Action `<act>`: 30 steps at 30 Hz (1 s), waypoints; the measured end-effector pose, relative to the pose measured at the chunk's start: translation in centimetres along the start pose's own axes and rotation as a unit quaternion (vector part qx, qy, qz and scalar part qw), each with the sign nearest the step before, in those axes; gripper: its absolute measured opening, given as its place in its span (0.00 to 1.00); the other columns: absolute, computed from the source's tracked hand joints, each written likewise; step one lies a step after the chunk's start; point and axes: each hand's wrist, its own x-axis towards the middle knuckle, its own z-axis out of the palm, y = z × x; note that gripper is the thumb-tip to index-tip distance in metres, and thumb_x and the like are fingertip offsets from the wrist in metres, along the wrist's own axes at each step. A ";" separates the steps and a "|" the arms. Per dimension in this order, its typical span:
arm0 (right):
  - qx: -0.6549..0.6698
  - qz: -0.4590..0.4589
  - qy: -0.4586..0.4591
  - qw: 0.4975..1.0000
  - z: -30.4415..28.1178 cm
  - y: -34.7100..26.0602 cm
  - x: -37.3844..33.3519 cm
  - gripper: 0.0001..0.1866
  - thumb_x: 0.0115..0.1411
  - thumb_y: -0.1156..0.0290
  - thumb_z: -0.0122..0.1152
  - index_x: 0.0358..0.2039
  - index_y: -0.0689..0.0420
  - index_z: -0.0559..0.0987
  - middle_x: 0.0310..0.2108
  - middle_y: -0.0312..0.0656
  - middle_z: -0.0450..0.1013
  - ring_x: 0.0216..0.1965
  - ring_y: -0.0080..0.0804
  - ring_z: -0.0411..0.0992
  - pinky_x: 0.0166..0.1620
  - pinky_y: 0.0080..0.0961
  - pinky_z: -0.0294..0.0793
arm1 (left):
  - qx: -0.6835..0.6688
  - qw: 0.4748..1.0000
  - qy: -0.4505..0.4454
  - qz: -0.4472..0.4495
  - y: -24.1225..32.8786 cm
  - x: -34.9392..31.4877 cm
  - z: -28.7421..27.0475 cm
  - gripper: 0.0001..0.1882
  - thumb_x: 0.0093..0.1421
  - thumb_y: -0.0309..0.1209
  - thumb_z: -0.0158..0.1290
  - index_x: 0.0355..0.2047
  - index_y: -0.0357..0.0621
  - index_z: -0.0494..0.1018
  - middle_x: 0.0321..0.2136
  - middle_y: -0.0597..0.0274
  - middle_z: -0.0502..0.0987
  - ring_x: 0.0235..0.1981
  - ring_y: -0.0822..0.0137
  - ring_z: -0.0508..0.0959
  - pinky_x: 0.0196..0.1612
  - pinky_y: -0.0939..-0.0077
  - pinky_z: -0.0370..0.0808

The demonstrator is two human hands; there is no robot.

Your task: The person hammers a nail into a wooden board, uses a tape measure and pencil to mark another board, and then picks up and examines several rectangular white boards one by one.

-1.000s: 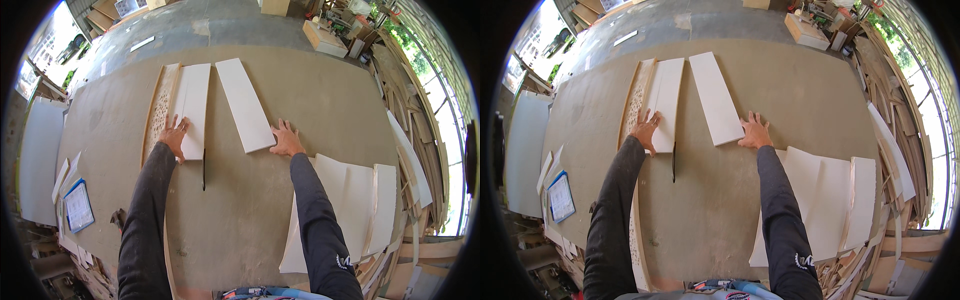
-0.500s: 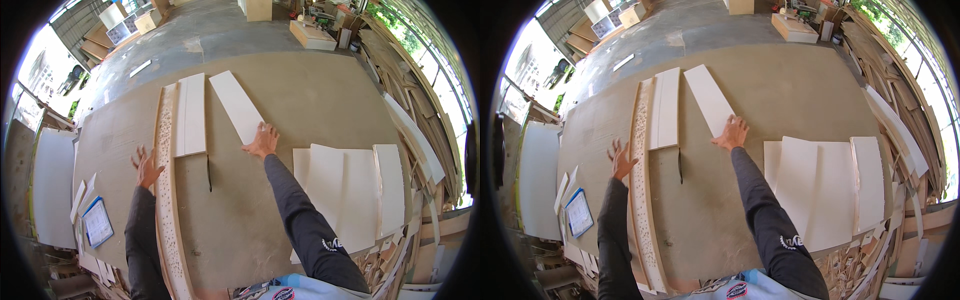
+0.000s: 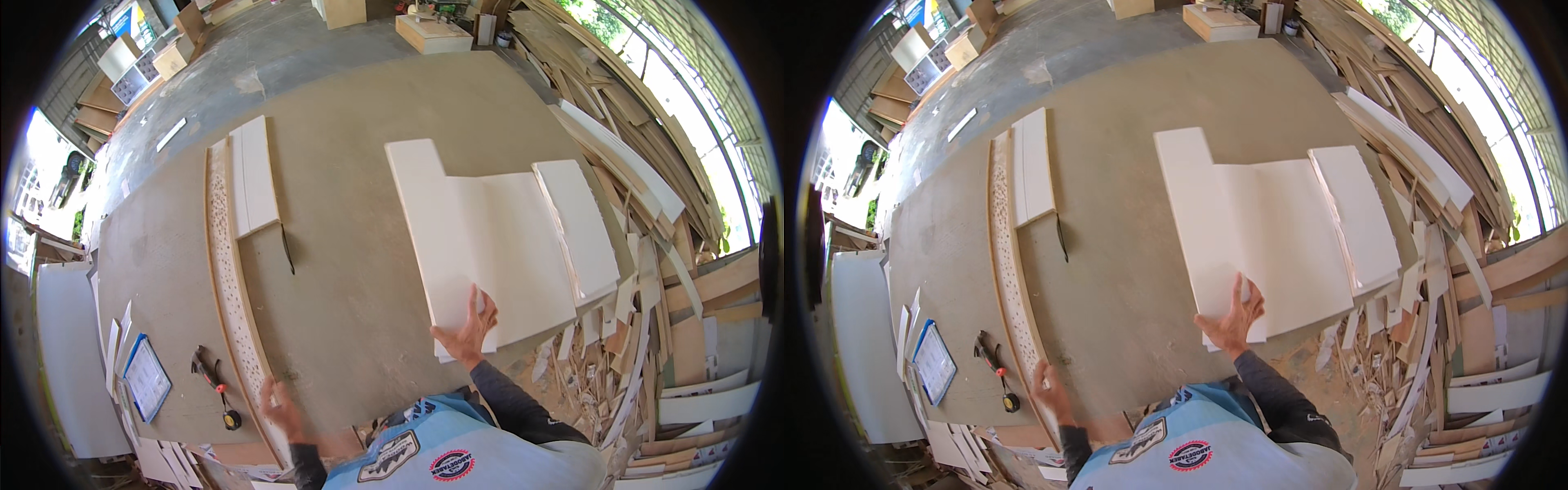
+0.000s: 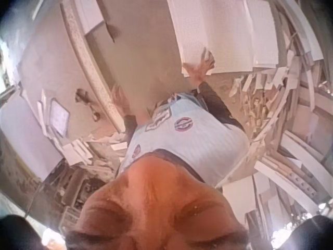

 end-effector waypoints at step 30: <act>-0.017 -0.118 -0.095 0.988 -1.2 6.2 -4.4 0.63 0.35 0.55 0.81 0.69 0.65 0.58 0.59 0.60 0.55 0.56 0.59 0.58 0.57 0.49 0.64 | 0.050 0.908 -0.399 0.117 16.0 -12.7 24.0 0.46 0.53 0.33 0.68 0.66 0.25 0.58 0.53 0.39 0.67 0.56 0.44 0.69 0.60 0.60 0.68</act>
